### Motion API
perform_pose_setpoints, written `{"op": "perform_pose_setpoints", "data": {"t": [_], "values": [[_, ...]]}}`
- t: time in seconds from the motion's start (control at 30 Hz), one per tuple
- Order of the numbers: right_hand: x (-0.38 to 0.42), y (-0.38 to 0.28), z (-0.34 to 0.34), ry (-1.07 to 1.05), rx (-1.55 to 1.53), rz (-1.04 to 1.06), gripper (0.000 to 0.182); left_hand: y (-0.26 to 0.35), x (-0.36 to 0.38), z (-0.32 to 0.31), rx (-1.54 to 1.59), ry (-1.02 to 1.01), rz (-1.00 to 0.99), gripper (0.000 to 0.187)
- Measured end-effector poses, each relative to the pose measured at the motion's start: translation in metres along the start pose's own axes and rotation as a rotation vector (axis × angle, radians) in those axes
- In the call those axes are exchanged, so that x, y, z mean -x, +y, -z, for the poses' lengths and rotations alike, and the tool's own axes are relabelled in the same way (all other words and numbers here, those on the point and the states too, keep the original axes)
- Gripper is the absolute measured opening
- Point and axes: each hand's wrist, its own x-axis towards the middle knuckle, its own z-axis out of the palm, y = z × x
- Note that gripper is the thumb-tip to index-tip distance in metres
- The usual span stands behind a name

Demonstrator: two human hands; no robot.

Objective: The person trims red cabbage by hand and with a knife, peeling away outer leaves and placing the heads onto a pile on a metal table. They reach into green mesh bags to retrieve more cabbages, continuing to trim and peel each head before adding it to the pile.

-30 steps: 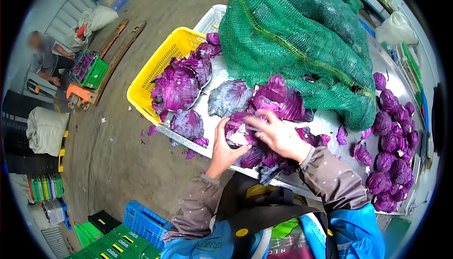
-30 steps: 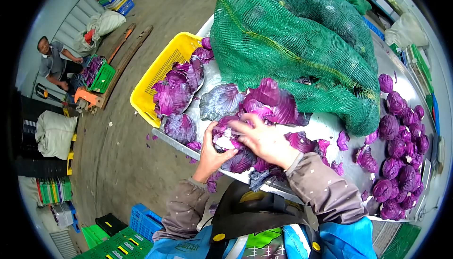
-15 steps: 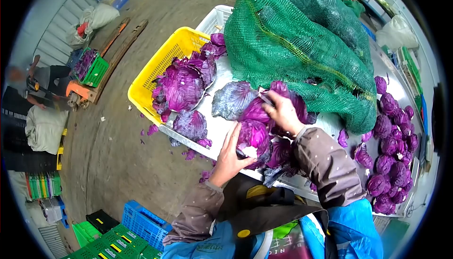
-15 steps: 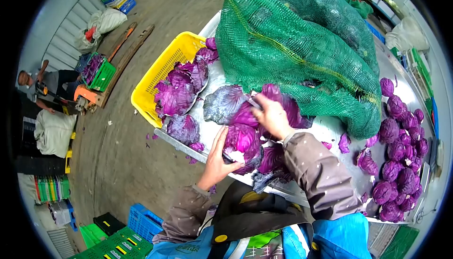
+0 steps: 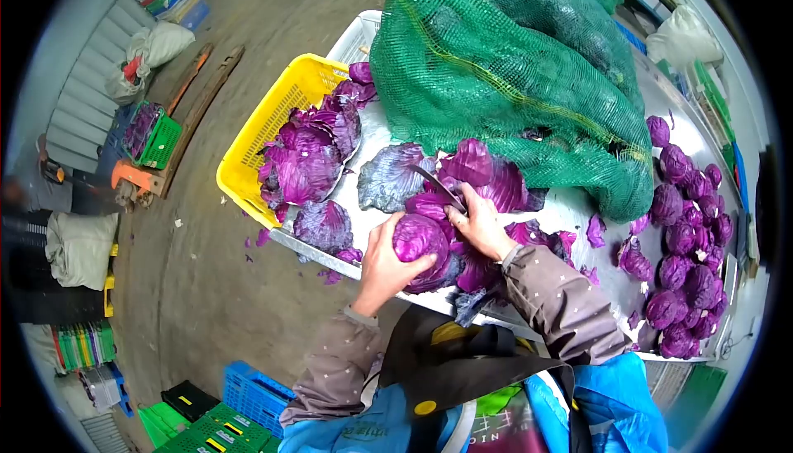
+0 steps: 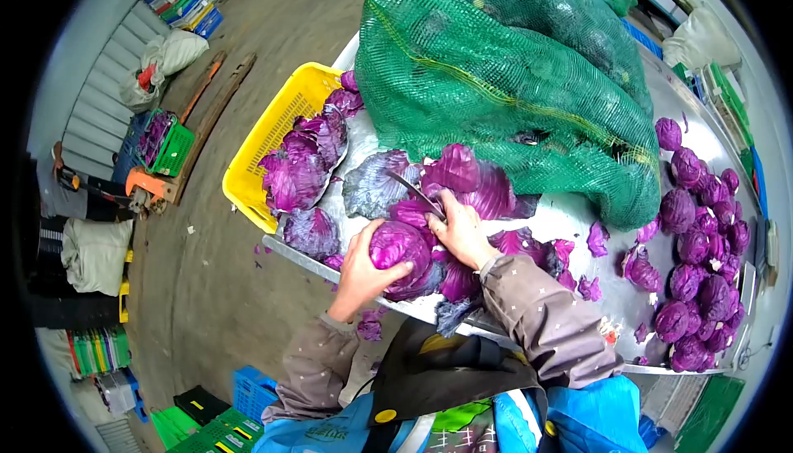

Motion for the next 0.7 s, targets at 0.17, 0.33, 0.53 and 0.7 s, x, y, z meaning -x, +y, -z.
{"op": "perform_pose_setpoints", "data": {"t": [0.17, 0.33, 0.53, 0.7], "values": [[-0.015, -0.011, 0.021, 0.044, -0.065, 0.038, 0.029, -0.018, 0.001, -0.004, 0.895, -0.17, 0.188, 0.07], [-0.024, 0.002, 0.07, 0.15, -0.168, -0.01, 0.039, -0.003, 0.011, 0.018, 1.333, -0.082, 0.19, 0.073], [0.01, -0.076, 0.047, -0.074, -0.176, 0.16, 0.048, 0.012, 0.005, 0.013, 1.158, 0.061, 0.071, 0.075], [0.012, -0.028, 0.046, -0.031, -0.105, -0.002, 0.042, 0.021, 0.007, 0.017, 1.313, 0.165, 0.104, 0.076]]}}
